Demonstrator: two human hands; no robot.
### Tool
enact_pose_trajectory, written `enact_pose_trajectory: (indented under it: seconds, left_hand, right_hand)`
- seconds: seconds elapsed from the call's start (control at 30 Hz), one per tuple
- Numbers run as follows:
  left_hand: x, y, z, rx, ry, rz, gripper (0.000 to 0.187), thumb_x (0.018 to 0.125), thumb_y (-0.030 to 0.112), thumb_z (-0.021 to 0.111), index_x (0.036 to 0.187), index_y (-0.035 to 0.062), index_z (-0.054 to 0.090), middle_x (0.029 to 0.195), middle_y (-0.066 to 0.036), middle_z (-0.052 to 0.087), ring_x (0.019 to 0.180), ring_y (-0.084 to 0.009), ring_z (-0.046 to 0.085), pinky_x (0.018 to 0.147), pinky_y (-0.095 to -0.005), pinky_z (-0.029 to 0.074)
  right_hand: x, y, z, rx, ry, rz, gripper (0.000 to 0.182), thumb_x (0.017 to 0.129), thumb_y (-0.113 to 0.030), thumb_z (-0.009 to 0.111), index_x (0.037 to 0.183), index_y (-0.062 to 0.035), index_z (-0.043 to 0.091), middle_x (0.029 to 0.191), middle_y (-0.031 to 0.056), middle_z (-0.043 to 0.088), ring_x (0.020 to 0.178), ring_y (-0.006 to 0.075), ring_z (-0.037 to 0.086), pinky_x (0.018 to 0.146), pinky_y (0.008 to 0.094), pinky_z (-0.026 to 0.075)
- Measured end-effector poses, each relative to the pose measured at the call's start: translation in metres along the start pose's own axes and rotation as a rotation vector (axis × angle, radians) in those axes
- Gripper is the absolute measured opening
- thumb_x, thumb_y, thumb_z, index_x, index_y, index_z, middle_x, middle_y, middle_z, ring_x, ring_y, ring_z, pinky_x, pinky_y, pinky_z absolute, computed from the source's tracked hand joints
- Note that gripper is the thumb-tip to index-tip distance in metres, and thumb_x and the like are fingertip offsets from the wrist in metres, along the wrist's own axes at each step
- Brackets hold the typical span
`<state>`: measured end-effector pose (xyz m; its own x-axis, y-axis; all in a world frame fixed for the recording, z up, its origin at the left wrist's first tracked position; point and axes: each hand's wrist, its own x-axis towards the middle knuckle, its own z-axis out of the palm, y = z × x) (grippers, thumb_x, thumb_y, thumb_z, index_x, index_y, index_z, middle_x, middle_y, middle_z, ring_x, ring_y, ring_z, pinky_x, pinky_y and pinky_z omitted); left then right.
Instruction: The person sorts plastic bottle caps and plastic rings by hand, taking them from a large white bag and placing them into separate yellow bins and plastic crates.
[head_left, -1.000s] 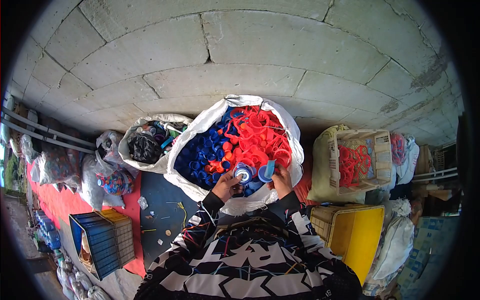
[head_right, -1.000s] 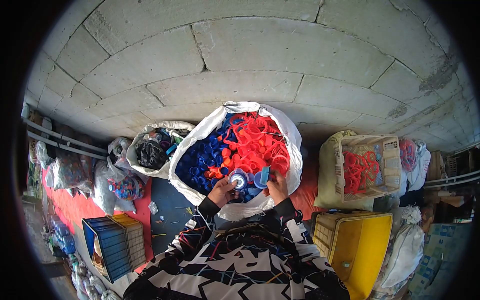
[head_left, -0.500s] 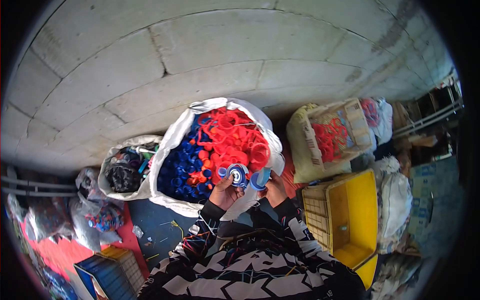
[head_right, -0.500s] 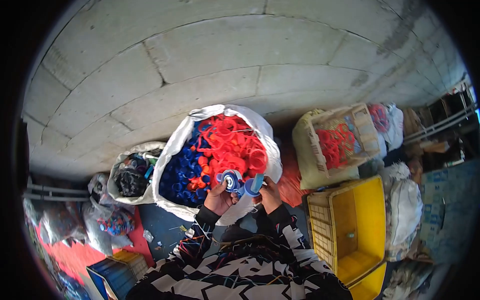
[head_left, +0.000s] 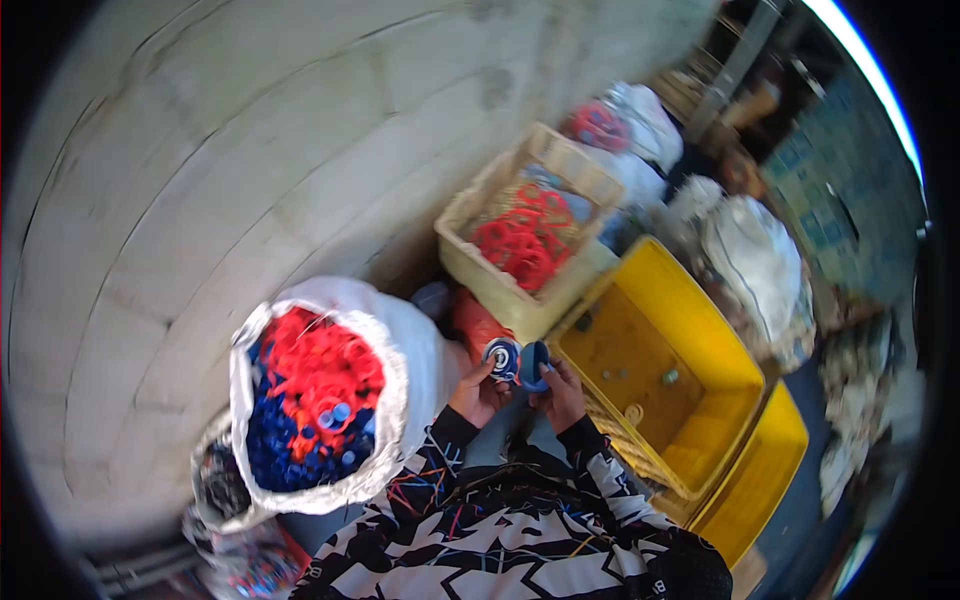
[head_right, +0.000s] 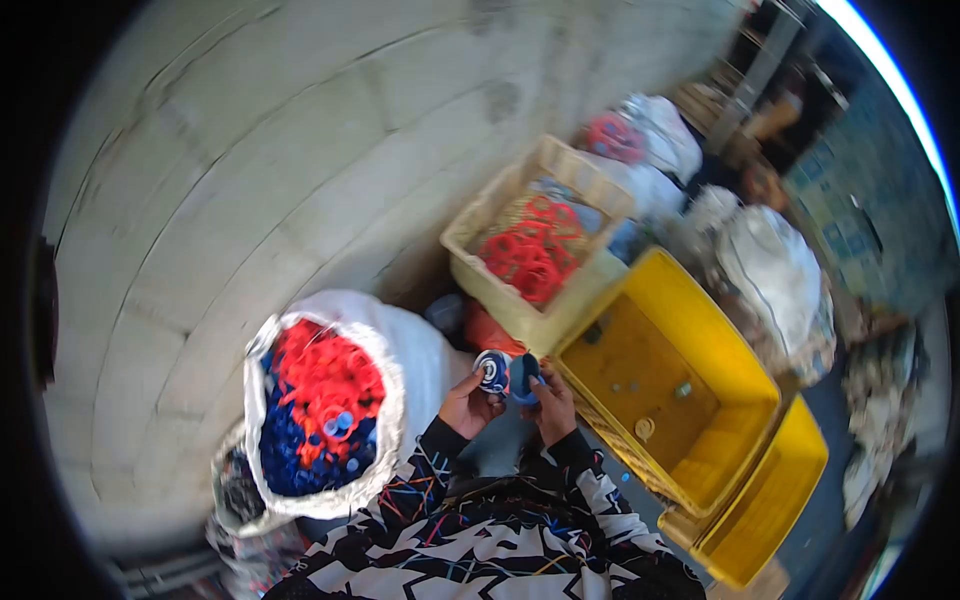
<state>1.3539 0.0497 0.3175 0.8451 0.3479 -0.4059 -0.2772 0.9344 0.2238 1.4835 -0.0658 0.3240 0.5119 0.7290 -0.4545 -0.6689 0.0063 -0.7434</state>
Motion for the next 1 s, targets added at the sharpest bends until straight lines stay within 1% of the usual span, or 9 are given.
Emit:
enact_pose_trajectory:
  seconds: [0.13, 0.23, 0.37, 0.53, 0.63, 0.73, 0.87, 0.93, 1.0]
  left_hand:
    - [0.084, -0.065, 0.014, -0.026, 0.001, -0.275, 0.029, 0.089, 0.03, 0.059, 0.107, 0.0076, 0.055, 0.084, -0.006, 0.062, 0.063, -0.0145, 0.056, 0.063, -0.0314, 0.047]
    - [0.128, -0.103, 0.04, 0.011, -0.002, -0.317, 0.025, 0.087, 0.03, 0.063, 0.097, 0.0076, 0.057, 0.075, -0.004, 0.06, 0.065, -0.0157, 0.056, 0.063, -0.0313, 0.047]
    - [0.172, -0.143, 0.045, 0.069, -0.02, -0.417, 0.018, 0.087, 0.021, 0.063, 0.097, 0.0079, 0.058, 0.083, -0.003, 0.06, 0.071, -0.0138, 0.059, 0.067, -0.0305, 0.049]
    - [0.194, -0.173, 0.049, 0.214, 0.023, -0.43, 0.036, 0.089, 0.007, 0.055, 0.124, 0.0103, 0.045, 0.101, -0.005, 0.059, 0.074, -0.0136, 0.062, 0.067, -0.0286, 0.054]
    - [0.187, -0.172, 0.061, 0.323, -0.018, -0.387, 0.035, 0.088, 0.009, 0.057, 0.12, 0.0118, 0.044, 0.109, 0.0, 0.057, 0.071, -0.0113, 0.062, 0.066, -0.0309, 0.055]
    - [0.176, -0.165, 0.049, 0.395, 0.007, -0.296, 0.029, 0.089, 0.014, 0.058, 0.116, 0.012, 0.048, 0.106, 0.003, 0.057, 0.069, -0.0096, 0.062, 0.065, -0.0301, 0.055]
    - [0.139, -0.135, 0.026, 0.466, 0.12, -0.175, 0.018, 0.09, 0.022, 0.059, 0.103, 0.0105, 0.058, 0.089, 0.003, 0.061, 0.066, -0.0077, 0.06, 0.062, -0.0262, 0.053]
    - [0.109, -0.116, 0.012, 0.483, 0.113, -0.079, 0.018, 0.092, 0.026, 0.057, 0.093, 0.0084, 0.062, 0.079, 0.003, 0.061, 0.064, -0.0058, 0.058, 0.061, -0.0233, 0.051]
    - [0.074, -0.091, 0.002, 0.538, 0.179, 0.061, 0.019, 0.092, 0.027, 0.057, 0.092, 0.0083, 0.061, 0.08, 0.003, 0.062, 0.064, -0.0047, 0.057, 0.061, -0.0224, 0.05]
  right_hand:
    - [-0.004, -0.032, -0.092, 0.077, 0.247, -0.084, 0.027, 0.09, -0.018, 0.058, 0.113, -0.0067, 0.049, 0.079, 0.0053, 0.061, 0.054, 0.0151, 0.058, 0.048, 0.0266, 0.048]
    - [-0.014, -0.049, -0.142, 0.193, 0.363, -0.088, 0.029, 0.09, -0.021, 0.058, 0.114, -0.009, 0.049, 0.084, 0.0055, 0.06, 0.062, 0.0152, 0.059, 0.055, 0.0282, 0.05]
    - [-0.015, -0.059, -0.191, 0.371, 0.363, -0.091, 0.029, 0.09, -0.023, 0.058, 0.115, -0.0108, 0.049, 0.09, 0.0057, 0.06, 0.069, 0.0162, 0.059, 0.061, 0.0296, 0.05]
    - [-0.007, -0.054, -0.227, 0.434, 0.44, -0.101, 0.032, 0.09, -0.022, 0.059, 0.117, -0.01, 0.046, 0.092, 0.0073, 0.06, 0.071, 0.0167, 0.06, 0.062, 0.0299, 0.051]
    - [0.0, -0.046, -0.237, 0.464, 0.516, -0.148, 0.039, 0.09, -0.02, 0.058, 0.123, -0.0097, 0.04, 0.099, 0.011, 0.058, 0.078, 0.02, 0.06, 0.066, 0.0327, 0.051]
    - [0.018, -0.027, -0.246, 0.416, 0.659, -0.174, 0.034, 0.092, -0.018, 0.053, 0.122, -0.0109, 0.037, 0.104, 0.0138, 0.055, 0.086, 0.0257, 0.059, 0.07, 0.036, 0.05]
    - [0.04, -0.026, -0.241, 0.372, 0.471, -0.11, 0.04, 0.088, -0.01, 0.056, 0.122, -0.0127, 0.035, 0.11, 0.0176, 0.053, 0.09, 0.0296, 0.057, 0.07, 0.0372, 0.05]
    - [0.059, -0.025, -0.219, 0.159, 0.464, -0.09, 0.043, 0.086, -0.005, 0.056, 0.123, -0.0118, 0.035, 0.109, 0.0151, 0.052, 0.085, 0.0254, 0.057, 0.069, 0.0343, 0.049]
    - [0.076, -0.021, -0.193, 0.016, 0.306, -0.097, 0.042, 0.085, -0.003, 0.056, 0.123, -0.0105, 0.037, 0.107, 0.0124, 0.053, 0.081, 0.0211, 0.056, 0.068, 0.0317, 0.048]
